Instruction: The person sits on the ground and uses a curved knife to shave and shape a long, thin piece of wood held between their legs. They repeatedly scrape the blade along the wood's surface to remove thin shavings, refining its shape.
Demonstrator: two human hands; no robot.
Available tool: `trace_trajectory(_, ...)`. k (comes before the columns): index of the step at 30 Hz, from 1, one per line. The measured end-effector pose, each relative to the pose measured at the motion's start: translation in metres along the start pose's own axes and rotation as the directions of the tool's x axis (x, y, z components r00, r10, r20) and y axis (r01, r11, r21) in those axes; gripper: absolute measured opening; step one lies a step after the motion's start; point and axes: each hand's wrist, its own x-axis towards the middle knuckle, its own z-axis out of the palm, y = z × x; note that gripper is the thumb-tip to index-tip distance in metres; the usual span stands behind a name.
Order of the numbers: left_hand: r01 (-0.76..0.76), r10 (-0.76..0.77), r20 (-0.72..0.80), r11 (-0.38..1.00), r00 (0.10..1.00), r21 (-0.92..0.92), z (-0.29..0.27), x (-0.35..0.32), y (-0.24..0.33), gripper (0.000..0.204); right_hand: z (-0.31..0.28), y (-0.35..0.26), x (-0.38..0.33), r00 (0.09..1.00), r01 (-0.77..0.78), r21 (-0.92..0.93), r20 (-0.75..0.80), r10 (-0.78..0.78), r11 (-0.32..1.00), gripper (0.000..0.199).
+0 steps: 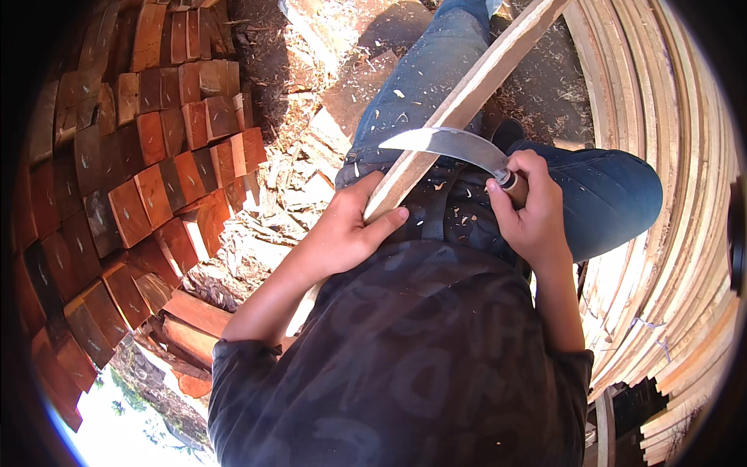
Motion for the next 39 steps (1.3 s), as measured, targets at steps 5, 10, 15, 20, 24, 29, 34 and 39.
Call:
trace_trajectory(5, -0.108, 0.113, -0.011, 0.974, 0.994, 0.201, 0.006, -0.003, 0.005, 0.04, -0.012, -0.007, -0.02, 0.989, -0.079, -0.14, 0.116, 0.095, 0.987, 0.022)
trace_trajectory(10, -0.157, 0.171, -0.039, 0.959, 0.985, 0.234, 0.009, -0.012, 0.02, 0.043, -0.002, -0.024, -0.028, 0.979, -0.124, -0.105, 0.147, 0.139, 0.987, 0.021)
trace_trajectory(15, -0.049, 0.05, 0.003, 0.961, 0.999, 0.271, 0.009, -0.017, 0.027, 0.046, 0.005, -0.029, -0.026, 0.991, -0.018, -0.275, 0.124, 0.054, 0.961, 0.024)
trace_trajectory(20, -0.213, 0.244, -0.077, 0.934, 0.967, 0.287, 0.015, -0.015, 0.017, 0.04, 0.008, -0.032, -0.027, 0.991, 0.049, -0.35, 0.133, -0.002, 0.935, 0.032)
trace_trajectory(24, -0.091, 0.107, -0.04, 0.955, 0.993, 0.282, 0.011, -0.02, 0.024, 0.042, 0.017, -0.023, -0.022, 0.995, 0.084, -0.416, 0.085, -0.053, 0.905, 0.038)
trace_trajectory(29, -0.12, 0.141, -0.035, 0.929, 0.989, 0.35, 0.01, -0.02, 0.025, 0.043, 0.014, -0.013, -0.016, 0.995, 0.094, -0.444, 0.056, -0.077, 0.891, 0.041)
trace_trajectory(34, -0.009, 0.013, -0.013, 0.961, 1.0, 0.275, 0.008, -0.023, 0.028, 0.039, 0.0, 0.012, -0.001, 0.986, 0.02, -0.501, -0.133, -0.1, 0.865, 0.043)
trace_trajectory(39, -0.027, 0.037, -0.03, 0.96, 0.999, 0.28, 0.007, -0.022, 0.027, 0.037, 0.0, 0.008, 0.002, 0.99, -0.004, -0.523, -0.123, -0.071, 0.852, 0.045)
